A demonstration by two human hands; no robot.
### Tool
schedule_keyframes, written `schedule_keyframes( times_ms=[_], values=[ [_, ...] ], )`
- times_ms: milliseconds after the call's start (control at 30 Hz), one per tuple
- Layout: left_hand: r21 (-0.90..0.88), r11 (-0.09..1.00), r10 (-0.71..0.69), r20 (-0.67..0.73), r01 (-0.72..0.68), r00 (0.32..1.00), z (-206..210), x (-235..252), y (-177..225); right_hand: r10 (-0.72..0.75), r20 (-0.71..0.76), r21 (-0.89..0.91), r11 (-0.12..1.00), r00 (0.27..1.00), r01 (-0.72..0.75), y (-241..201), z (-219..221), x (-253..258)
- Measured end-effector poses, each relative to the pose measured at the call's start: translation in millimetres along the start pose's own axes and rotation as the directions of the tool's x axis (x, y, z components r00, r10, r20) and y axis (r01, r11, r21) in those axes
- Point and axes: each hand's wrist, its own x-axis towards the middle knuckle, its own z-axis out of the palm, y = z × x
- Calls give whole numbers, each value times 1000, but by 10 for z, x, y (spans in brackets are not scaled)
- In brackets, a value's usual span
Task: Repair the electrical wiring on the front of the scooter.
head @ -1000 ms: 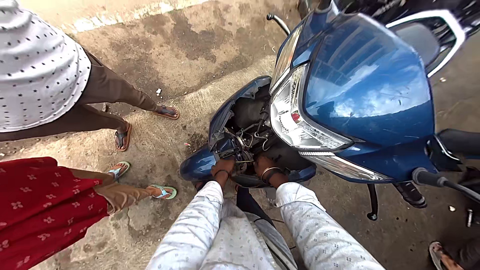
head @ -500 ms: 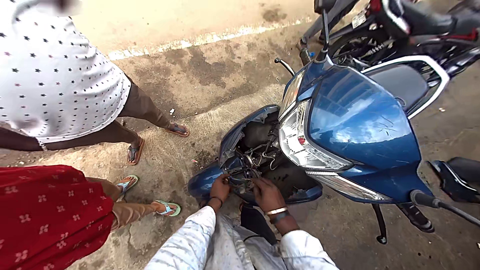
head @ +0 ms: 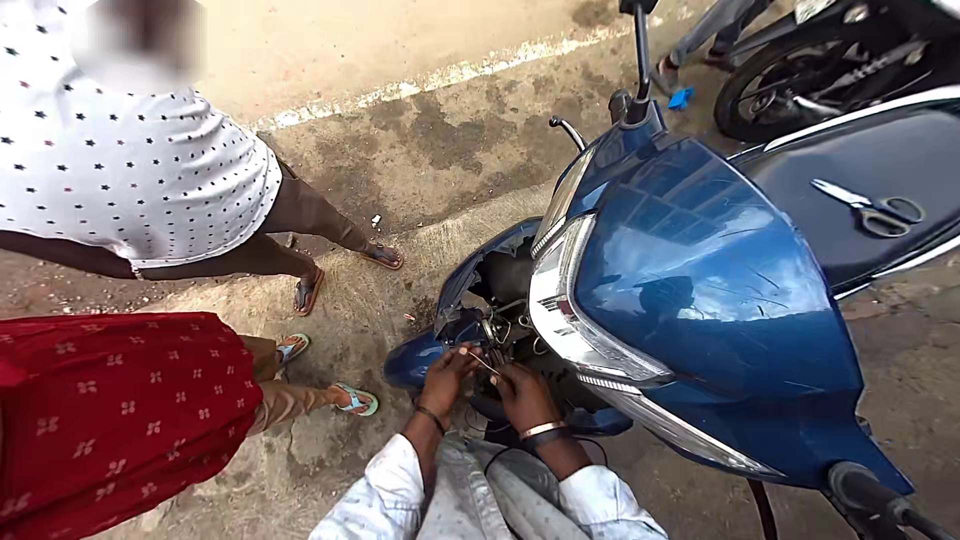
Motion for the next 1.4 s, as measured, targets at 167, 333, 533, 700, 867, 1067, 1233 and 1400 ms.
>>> schedule_keyframes(
  times_ms=[167,333,533,700,867,1067,1233,1400],
  values=[
    [329,919,213,49,-217,976,111,-137,86,-79,4,82,994,997,79,160,-63,-159],
    [357,878,251,222,-318,942,3,-277,227,-51,-181,321,941,982,108,-73,-69,-300],
    [525,784,205,286,-332,936,-206,-303,400,41,-145,413,911,989,22,-285,210,-217],
    [484,836,184,195,-258,963,-177,-136,257,-52,-348,102,990,936,93,-183,210,-212],
    [413,900,133,47,-141,990,0,154,167,-117,-512,-117,991,851,66,-25,17,-15],
    [838,282,400,339,-467,851,167,456,-93,-130,-424,-247,969,896,24,89,-36,345],
    [851,222,459,340,-476,821,195,622,-246,-167,-316,-254,963,934,86,194,28,474],
    [822,194,531,372,-536,762,156,721,-333,-197,-311,-239,963,930,124,277,111,543]
  ],
)
